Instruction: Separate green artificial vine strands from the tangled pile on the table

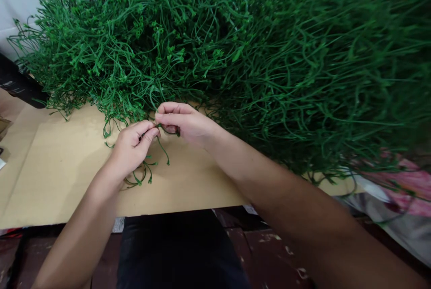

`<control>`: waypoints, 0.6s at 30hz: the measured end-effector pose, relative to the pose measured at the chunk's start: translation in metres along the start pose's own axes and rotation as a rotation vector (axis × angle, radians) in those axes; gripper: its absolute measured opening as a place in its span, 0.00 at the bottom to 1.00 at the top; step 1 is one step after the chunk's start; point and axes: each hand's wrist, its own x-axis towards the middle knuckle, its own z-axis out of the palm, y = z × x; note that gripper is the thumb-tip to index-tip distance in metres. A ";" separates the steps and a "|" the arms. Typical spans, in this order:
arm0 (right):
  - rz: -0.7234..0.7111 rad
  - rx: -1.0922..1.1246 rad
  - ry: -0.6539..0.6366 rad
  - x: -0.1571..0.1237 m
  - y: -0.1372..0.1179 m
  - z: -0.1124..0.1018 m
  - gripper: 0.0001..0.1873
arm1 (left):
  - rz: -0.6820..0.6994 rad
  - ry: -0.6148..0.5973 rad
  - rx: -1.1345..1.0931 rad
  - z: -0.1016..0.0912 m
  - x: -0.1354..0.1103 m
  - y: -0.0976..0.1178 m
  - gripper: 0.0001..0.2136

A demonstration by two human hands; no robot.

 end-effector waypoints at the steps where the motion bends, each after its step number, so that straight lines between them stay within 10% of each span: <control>1: -0.015 0.009 0.004 0.000 0.000 -0.001 0.09 | -0.010 0.003 -0.008 0.000 0.000 0.000 0.11; 8: -0.177 -0.107 0.093 0.003 0.002 0.000 0.17 | 0.059 0.037 0.056 -0.001 0.000 0.002 0.12; 13: -0.361 -0.241 0.427 -0.006 -0.019 -0.032 0.15 | 0.284 -0.111 0.116 0.001 -0.009 0.009 0.09; 18: -0.345 -0.545 0.300 -0.026 -0.037 -0.022 0.17 | 0.046 -0.004 -0.049 0.000 0.001 0.005 0.12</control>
